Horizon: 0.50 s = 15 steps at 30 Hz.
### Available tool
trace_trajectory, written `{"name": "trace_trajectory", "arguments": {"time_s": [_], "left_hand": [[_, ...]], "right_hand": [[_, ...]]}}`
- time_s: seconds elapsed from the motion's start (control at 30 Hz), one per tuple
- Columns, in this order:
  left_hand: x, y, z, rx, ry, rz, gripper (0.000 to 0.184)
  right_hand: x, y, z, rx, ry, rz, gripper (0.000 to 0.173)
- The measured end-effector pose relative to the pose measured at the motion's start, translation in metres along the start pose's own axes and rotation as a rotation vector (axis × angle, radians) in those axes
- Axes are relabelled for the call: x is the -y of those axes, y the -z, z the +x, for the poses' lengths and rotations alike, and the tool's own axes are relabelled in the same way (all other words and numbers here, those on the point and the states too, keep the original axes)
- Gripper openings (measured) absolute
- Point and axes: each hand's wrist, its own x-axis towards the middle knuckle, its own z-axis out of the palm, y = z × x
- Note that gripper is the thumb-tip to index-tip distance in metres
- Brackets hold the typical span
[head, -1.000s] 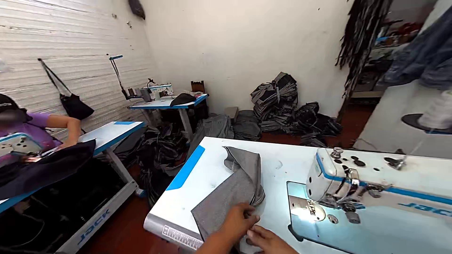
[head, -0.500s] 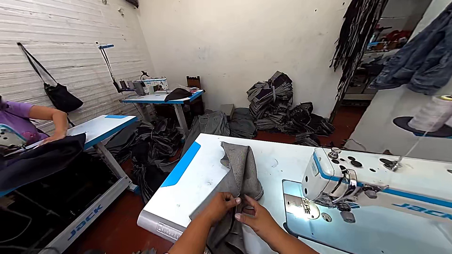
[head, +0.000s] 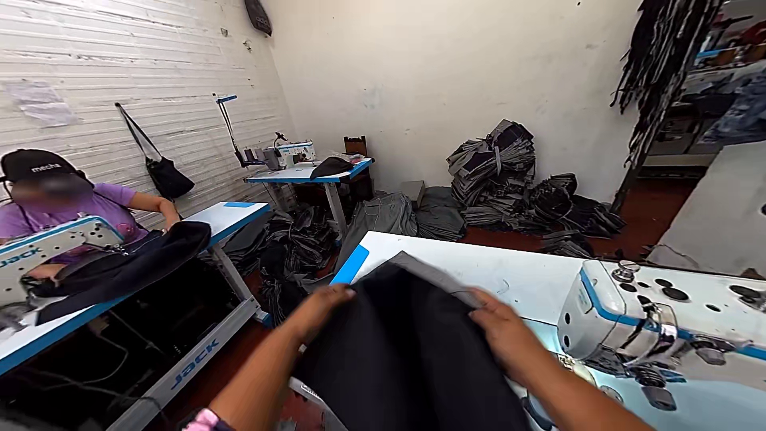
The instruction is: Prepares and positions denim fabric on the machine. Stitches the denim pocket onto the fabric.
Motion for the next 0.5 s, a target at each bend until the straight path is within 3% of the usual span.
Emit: {"name": "trace_trajectory", "arguments": {"time_s": [0.1, 0.17, 0.23, 0.27, 0.33, 0.37, 0.4, 0.47, 0.5], "left_hand": [[0.013, 0.106, 0.011, -0.362, 0.201, 0.213, 0.032], [0.031, 0.167, -0.002, -0.594, 0.269, 0.277, 0.035], [0.044, 0.202, -0.025, -0.603, 0.392, 0.398, 0.035], [0.048, 0.203, -0.039, -0.478, 0.482, 0.508, 0.036], [0.029, 0.160, -0.060, -0.117, 0.675, 0.903, 0.037], [-0.002, 0.111, -0.057, -0.073, 0.885, 1.020, 0.038], [-0.027, 0.074, -0.054, 0.018, 0.957, 1.088, 0.042], [-0.045, 0.030, -0.043, 0.187, 0.766, 1.151, 0.044], [-0.036, 0.017, -0.032, 0.221, 0.576, 1.121, 0.043]], "right_hand": [[-0.001, 0.058, 0.005, -0.171, -0.034, -0.164, 0.050], [-0.017, 0.086, -0.019, -0.059, -0.082, -0.383, 0.061], [-0.035, 0.095, -0.050, 0.127, -0.200, -0.549, 0.067], [-0.047, 0.095, -0.064, 0.204, -0.270, -0.652, 0.067], [-0.059, 0.087, -0.084, 0.314, -0.329, -0.937, 0.064], [-0.059, 0.080, -0.091, 0.309, -0.251, -1.061, 0.060], [-0.058, 0.072, -0.092, 0.254, -0.085, -1.127, 0.052], [-0.069, 0.054, -0.073, 0.141, 0.260, -1.141, 0.039], [-0.074, 0.044, -0.058, 0.168, 0.264, -1.121, 0.035]]}}
